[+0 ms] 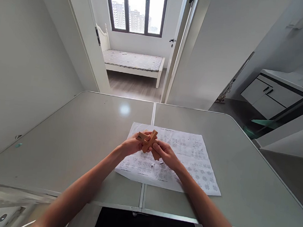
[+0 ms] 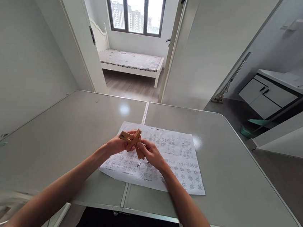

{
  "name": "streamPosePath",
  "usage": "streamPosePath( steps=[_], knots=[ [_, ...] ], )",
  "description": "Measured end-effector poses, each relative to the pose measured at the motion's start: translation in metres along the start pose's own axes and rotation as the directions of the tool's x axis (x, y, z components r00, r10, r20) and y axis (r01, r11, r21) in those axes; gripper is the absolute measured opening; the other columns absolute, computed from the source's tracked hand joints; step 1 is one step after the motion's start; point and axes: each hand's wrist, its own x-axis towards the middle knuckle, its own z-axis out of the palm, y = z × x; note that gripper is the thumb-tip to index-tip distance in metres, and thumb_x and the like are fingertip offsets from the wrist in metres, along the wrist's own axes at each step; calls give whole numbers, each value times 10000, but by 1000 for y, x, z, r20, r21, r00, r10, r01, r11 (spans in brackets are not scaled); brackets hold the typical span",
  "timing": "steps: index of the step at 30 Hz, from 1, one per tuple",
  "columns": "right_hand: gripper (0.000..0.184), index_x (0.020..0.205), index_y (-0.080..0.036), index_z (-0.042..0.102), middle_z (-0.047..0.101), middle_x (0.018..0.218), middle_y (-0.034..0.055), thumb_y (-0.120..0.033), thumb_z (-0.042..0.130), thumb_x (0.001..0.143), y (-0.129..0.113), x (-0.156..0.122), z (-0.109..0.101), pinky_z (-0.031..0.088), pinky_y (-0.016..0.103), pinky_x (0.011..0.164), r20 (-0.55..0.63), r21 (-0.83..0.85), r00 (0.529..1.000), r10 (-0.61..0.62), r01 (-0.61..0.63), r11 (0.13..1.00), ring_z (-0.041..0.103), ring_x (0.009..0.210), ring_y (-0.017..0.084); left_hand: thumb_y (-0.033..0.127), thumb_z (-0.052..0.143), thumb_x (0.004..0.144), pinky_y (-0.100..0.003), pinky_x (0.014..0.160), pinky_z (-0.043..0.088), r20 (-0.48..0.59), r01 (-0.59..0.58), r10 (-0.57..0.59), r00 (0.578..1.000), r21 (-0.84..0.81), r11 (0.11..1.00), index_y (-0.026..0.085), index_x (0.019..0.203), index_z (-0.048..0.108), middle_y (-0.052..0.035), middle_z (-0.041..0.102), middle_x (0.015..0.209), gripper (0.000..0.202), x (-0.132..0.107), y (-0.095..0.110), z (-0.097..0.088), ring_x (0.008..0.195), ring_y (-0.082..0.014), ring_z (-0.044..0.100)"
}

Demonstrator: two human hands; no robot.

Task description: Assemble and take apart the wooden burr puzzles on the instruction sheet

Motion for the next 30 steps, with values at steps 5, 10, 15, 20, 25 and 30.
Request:
streamPosePath(
  steps=[5, 10, 15, 20, 25, 30],
  knots=[
    [510, 974, -198, 689, 578, 742, 25, -683, 530, 953, -1, -1, 0, 421, 260, 545, 1, -11, 1000, -2, 2, 1000, 517, 648, 154, 304, 813, 817, -262, 633, 551, -28, 1, -1, 1000, -26, 1000, 152, 1150, 736, -126, 727, 1012, 374, -1, 2, 3, 670, -150, 699],
    [475, 1003, -202, 698, 595, 781, 28, -645, 530, 973, -3, -1, 0, 423, 258, 555, 12, 6, 1000, -16, 16, 1000, 517, 652, 147, 294, 823, 801, -269, 631, 549, -18, 7, -8, 1000, -47, 999, 160, 1141, 734, -124, 734, 1038, 376, -1, 2, 5, 654, -148, 699],
    [481, 998, -199, 704, 581, 764, 34, -643, 520, 979, -2, -1, 0, 427, 254, 547, 3, -21, 1000, -19, 19, 1000, 525, 673, 157, 300, 827, 793, -270, 611, 548, -35, -7, 6, 999, -40, 999, 159, 1175, 717, -121, 748, 982, 421, -1, 2, 6, 631, -156, 699],
    [469, 1001, -203, 704, 584, 757, 35, -630, 511, 988, -1, 0, 1, 431, 260, 552, 1, -26, 999, -34, 34, 999, 528, 686, 165, 324, 822, 805, -273, 615, 551, -54, -18, 16, 998, -41, 999, 157, 1196, 710, -119, 757, 960, 440, 0, -1, 4, 627, -158, 704],
    [454, 945, -204, 681, 633, 860, 50, -633, 534, 976, -2, 0, 2, 432, 256, 570, -23, 3, 999, -37, 37, 999, 526, 699, 152, 373, 784, 865, -266, 629, 552, -66, -27, 22, 998, -79, 997, 168, 1216, 715, -137, 759, 1035, 413, 2, -7, 1, 648, -152, 707],
    [428, 885, -200, 641, 549, 726, 1, -612, 566, 969, -1, 1, 2, 376, 252, 509, -121, 51, 993, -14, 21, 998, 427, 565, 116, 437, 742, 890, -271, 699, 554, -98, -88, 76, 992, -116, 989, 203, 1272, 710, -153, 693, 1318, 449, 4, -3, 6, 721, -140, 700]
  ],
)
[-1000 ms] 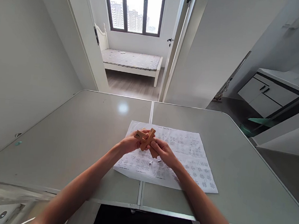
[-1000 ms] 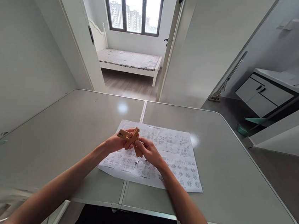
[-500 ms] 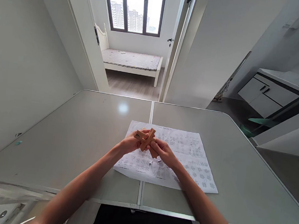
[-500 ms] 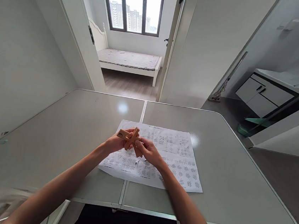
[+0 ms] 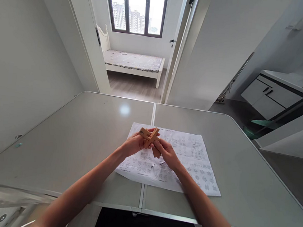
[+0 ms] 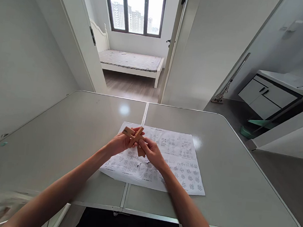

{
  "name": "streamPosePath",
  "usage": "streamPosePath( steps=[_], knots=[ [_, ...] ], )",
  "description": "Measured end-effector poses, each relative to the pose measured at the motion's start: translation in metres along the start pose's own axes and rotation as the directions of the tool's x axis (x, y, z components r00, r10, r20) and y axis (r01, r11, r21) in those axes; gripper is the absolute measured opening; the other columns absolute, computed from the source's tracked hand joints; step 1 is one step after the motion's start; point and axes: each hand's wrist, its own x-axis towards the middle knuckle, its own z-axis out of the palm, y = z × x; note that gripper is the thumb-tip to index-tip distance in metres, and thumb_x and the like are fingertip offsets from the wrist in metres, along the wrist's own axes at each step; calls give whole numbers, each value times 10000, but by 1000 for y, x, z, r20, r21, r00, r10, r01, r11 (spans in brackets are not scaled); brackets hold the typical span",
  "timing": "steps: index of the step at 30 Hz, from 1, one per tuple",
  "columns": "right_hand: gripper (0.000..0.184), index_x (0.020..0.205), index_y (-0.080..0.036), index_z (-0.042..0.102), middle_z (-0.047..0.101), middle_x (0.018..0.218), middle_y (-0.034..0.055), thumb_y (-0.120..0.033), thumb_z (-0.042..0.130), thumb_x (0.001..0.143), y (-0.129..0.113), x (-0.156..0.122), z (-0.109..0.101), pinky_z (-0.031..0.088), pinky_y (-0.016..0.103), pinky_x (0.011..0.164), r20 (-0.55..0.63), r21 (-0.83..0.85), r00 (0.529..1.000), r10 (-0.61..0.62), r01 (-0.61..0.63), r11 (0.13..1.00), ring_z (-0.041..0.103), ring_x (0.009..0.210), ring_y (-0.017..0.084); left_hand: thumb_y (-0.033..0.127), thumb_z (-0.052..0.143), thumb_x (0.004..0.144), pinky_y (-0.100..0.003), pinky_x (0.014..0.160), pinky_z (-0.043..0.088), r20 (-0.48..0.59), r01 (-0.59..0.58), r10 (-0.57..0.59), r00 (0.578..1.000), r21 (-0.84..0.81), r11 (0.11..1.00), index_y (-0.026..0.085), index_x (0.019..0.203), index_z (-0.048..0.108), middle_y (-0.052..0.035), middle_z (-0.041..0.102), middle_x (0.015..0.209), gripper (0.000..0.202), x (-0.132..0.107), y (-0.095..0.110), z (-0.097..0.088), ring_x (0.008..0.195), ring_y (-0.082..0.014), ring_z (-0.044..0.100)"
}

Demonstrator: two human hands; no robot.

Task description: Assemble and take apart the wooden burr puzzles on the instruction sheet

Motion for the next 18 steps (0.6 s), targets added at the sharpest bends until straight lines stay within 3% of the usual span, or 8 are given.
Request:
streamPosePath(
  steps=[2, 5, 9, 13, 18],
  knots=[
    [434, 869, -204, 624, 519, 705, -12, -626, 576, 957, 0, 1, 0, 365, 255, 495, -59, 10, 998, 4, -3, 1000, 404, 546, 112, 604, 585, 953, -281, 705, 548, -5, -19, 19, 1000, 5, 1000, 190, 1318, 689, -171, 680, 1333, 562, -1, 3, 5, 769, -162, 699],
    [448, 896, -209, 629, 524, 719, -14, -650, 575, 945, 1, 2, 0, 361, 259, 486, -116, 7, 993, -4, 4, 1000, 399, 544, 112, 768, 452, 928, -301, 706, 534, -3, -65, 66, 998, 43, 997, 178, 1334, 679, -186, 689, 1301, 752, -3, 6, 12, 822, -197, 688],
    [449, 894, -213, 622, 498, 683, -28, -655, 564, 951, 5, 3, -1, 345, 256, 470, -138, -29, 990, -2, -2, 1000, 393, 523, 110, 637, 637, 912, -289, 708, 497, -54, -145, 154, 987, 149, 978, 161, 1281, 699, -183, 698, 1281, 606, -5, 5, 19, 815, -176, 668],
    [446, 876, -215, 626, 508, 742, -18, -630, 509, 989, 9, 4, -4, 393, 253, 492, -176, 0, 984, -8, 8, 1000, 438, 541, 107, 564, 655, 932, -254, 639, 457, -165, -199, 217, 962, 119, 973, 147, 1191, 715, -155, 726, 1220, 495, -2, 2, 15, 715, -115, 616],
    [337, 1159, -265, 598, 597, 955, 8, -509, 658, 934, 7, 6, -9, 433, 236, 526, -230, 109, 973, 1, 25, 994, 516, 661, 121, 593, 618, 944, -216, 526, 392, -215, -212, 235, 948, 124, 969, 133, 1087, 679, -140, 756, 1083, 485, 1, 0, 8, 596, -76, 526]
  ],
)
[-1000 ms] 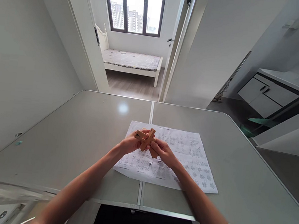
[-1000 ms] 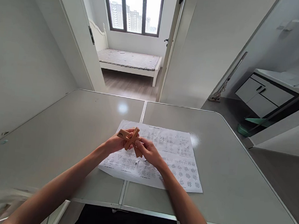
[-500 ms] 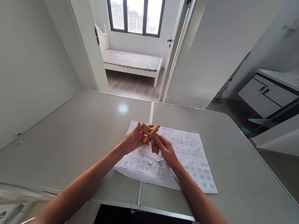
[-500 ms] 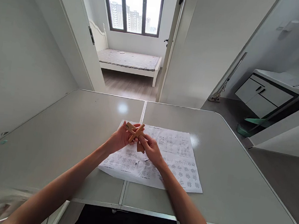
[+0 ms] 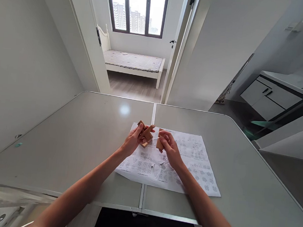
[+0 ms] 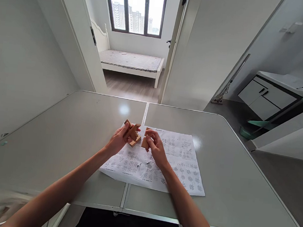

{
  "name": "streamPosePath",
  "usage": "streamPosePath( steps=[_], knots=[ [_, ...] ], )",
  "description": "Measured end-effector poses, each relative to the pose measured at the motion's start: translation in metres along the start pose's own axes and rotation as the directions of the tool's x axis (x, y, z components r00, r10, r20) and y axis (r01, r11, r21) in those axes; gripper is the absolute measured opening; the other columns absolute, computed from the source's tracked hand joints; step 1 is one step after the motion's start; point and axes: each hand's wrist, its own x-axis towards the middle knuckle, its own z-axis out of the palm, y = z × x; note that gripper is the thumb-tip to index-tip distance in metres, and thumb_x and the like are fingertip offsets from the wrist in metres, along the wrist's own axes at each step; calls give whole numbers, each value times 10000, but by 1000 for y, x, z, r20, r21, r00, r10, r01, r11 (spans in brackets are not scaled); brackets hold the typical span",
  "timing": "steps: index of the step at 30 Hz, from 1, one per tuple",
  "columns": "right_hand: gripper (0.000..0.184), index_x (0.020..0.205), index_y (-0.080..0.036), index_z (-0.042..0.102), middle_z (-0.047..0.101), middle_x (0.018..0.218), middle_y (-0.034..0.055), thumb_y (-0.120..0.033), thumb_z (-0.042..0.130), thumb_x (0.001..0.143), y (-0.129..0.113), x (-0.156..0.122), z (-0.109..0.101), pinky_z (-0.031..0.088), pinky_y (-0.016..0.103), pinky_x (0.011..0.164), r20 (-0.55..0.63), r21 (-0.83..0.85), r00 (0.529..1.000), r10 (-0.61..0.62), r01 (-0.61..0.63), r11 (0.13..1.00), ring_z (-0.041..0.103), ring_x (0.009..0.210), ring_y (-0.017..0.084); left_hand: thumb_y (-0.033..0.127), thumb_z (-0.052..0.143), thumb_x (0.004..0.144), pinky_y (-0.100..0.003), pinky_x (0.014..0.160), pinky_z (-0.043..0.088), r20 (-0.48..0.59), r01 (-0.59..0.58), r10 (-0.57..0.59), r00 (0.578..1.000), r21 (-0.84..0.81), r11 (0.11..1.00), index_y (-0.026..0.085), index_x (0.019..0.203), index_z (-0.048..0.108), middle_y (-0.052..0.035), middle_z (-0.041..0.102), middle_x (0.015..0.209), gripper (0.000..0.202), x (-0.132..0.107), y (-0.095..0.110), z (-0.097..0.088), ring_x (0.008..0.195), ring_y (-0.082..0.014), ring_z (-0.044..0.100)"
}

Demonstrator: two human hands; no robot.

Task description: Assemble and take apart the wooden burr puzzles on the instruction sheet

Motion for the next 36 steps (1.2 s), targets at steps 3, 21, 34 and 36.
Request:
streamPosePath(
  steps=[3, 21, 34, 36],
  knots=[
    [586, 1396, -315, 438, 646, 1099, 31, -487, 706, 903, -2, 2, -3, 516, 264, 658, -41, 92, 998, 44, -40, 995, 605, 825, 157, 627, 612, 931, -219, 485, 353, -7, 19, -18, 1000, 76, 997, 143, 1007, 642, -120, 763, 977, 491, -1, -1, 2, 549, -81, 507],
    [356, 871, -203, 679, 547, 754, -7, -550, 756, 872, -7, 1, -9, 245, 237, 440, 171, 237, 981, 93, -133, 962, 294, 516, 66, 668, 466, 974, -211, 474, 327, 105, 16, -65, 992, 411, 911, 169, 888, 559, -53, 736, 790, 514, -6, -4, 9, 518, -83, 479],
    [235, 947, -225, 718, 607, 973, 27, -450, 762, 893, -3, 0, -15, 189, 271, 505, 332, 138, 942, 43, -93, 986, 322, 540, 59, 694, 446, 961, -203, 453, 293, 163, 7, -103, 981, 502, 865, 178, 813, 516, -7, 633, 680, 541, -8, -6, 11, 491, -72, 390],
    [230, 953, -223, 731, 594, 1006, 31, -440, 771, 886, -4, 0, -16, 187, 271, 505, 346, 110, 936, 62, -107, 988, 318, 546, 56, 685, 447, 963, -202, 461, 310, 168, -14, -89, 982, 529, 848, 176, 802, 526, -3, 620, 670, 539, -8, -5, 12, 504, -77, 409]
  ],
)
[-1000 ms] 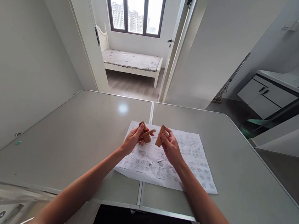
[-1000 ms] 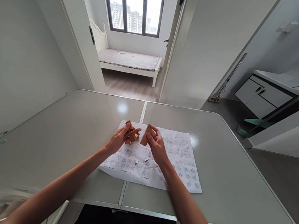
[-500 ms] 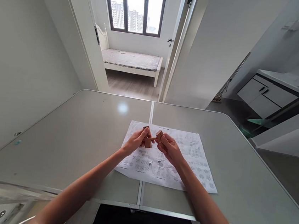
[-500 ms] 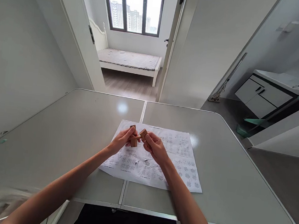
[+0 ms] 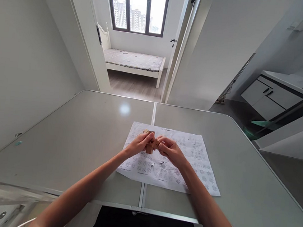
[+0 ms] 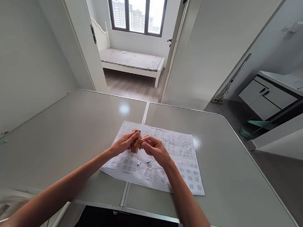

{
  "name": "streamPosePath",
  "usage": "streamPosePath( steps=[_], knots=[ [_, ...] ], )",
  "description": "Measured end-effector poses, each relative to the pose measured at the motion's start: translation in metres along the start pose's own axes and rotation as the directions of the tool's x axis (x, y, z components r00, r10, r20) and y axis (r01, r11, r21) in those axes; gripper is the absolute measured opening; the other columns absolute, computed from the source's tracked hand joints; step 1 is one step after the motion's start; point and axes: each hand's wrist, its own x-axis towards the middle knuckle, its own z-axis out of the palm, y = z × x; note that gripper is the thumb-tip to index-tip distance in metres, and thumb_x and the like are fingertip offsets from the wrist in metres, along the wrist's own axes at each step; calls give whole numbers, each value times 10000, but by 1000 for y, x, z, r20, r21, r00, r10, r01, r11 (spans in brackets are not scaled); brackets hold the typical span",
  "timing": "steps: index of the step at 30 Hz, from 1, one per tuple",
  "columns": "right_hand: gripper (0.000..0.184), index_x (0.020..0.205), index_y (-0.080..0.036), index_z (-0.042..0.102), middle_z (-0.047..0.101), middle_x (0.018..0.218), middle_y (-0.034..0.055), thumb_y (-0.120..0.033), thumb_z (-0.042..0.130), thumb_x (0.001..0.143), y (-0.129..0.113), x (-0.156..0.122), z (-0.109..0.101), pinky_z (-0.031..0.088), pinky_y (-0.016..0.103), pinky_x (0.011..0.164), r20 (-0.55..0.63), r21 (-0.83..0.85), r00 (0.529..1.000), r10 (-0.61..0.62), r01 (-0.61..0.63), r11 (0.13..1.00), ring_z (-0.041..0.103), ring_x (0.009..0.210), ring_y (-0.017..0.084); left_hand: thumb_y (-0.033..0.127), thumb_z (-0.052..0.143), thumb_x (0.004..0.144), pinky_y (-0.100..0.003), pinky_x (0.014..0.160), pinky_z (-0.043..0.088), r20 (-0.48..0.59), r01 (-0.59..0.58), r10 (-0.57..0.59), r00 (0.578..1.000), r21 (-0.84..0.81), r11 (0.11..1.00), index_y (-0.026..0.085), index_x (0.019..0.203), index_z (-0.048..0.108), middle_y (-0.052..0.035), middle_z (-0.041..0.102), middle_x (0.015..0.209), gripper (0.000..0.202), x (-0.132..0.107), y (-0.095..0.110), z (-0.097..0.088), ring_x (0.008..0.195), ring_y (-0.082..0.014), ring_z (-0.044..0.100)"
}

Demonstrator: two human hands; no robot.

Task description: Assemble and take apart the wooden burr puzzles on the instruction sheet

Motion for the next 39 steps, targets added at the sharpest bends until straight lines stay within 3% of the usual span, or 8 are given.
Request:
streamPosePath(
  steps=[6, 9, 14, 20, 25, 29, 35, 39],
  knots=[
    [265, 932, -211, 736, 569, 1030, 43, -469, 769, 877, -3, -1, -1, 203, 264, 500, 26, -37, 999, 26, -25, 999, 324, 564, 62, 667, 421, 983, -202, 487, 333, 40, 3, -4, 999, 12, 1000, 174, 816, 534, -19, 639, 705, 533, -1, 2, -1, 559, -94, 476],
    [303, 913, -203, 741, 565, 1017, 54, -501, 770, 865, -5, -1, 0, 232, 259, 495, 35, -43, 998, 45, -44, 998, 353, 588, 77, 670, 450, 972, -204, 495, 338, 40, 9, -9, 999, 15, 1000, 171, 797, 543, -1, 582, 700, 537, -2, 2, -2, 575, -95, 473],
    [327, 897, -205, 696, 554, 835, 19, -512, 794, 840, 0, 0, 2, 239, 251, 496, -22, -48, 998, 57, -58, 997, 337, 588, 93, 711, 493, 932, -210, 500, 338, 19, 21, -21, 1000, 6, 1000, 171, 756, 530, 10, 518, 690, 569, -2, 3, -1, 583, -97, 461],
    [356, 1009, -211, 651, 491, 682, -39, -553, 691, 922, 0, 1, 6, 290, 256, 516, -77, -34, 997, 32, -35, 999, 363, 555, 96, 747, 471, 927, -213, 494, 315, 30, 117, -114, 993, -125, 985, 170, 872, 551, -22, 601, 731, 586, -3, 8, -3, 578, -107, 490],
    [372, 1037, -209, 625, 570, 790, 0, -556, 693, 920, -4, 2, 12, 325, 253, 515, -87, -5, 994, 61, -62, 998, 447, 617, 113, 722, 467, 944, -229, 516, 318, -56, 49, -62, 997, -208, 977, 174, 797, 525, 3, 518, 715, 571, 0, 6, -7, 569, -96, 410],
    [362, 1066, -221, 605, 551, 722, -31, -543, 693, 925, -2, 2, 10, 323, 256, 513, -76, -9, 996, 51, -52, 999, 426, 571, 104, 669, 488, 964, -244, 635, 411, -121, -25, 3, 993, -187, 982, 174, 787, 549, 1, 522, 758, 529, 0, 4, -6, 657, -117, 465],
    [344, 1065, -225, 579, 585, 704, -38, -529, 683, 941, -3, 1, 7, 321, 258, 533, -62, -73, 997, 39, -43, 996, 415, 552, 98, 629, 505, 982, -267, 746, 501, -24, -68, 63, 998, -291, 954, 172, 912, 614, -35, 621, 906, 475, -3, 7, -5, 785, -145, 620],
    [352, 1063, -219, 579, 599, 720, -30, -547, 650, 959, -3, -1, 11, 325, 259, 537, -4, -139, 999, 35, -35, 990, 408, 549, 94, 637, 489, 990, -335, 756, 554, 106, -40, 82, 991, -352, 935, 171, 1015, 614, -74, 687, 927, 483, -7, 13, -5, 792, -202, 711]
  ],
)
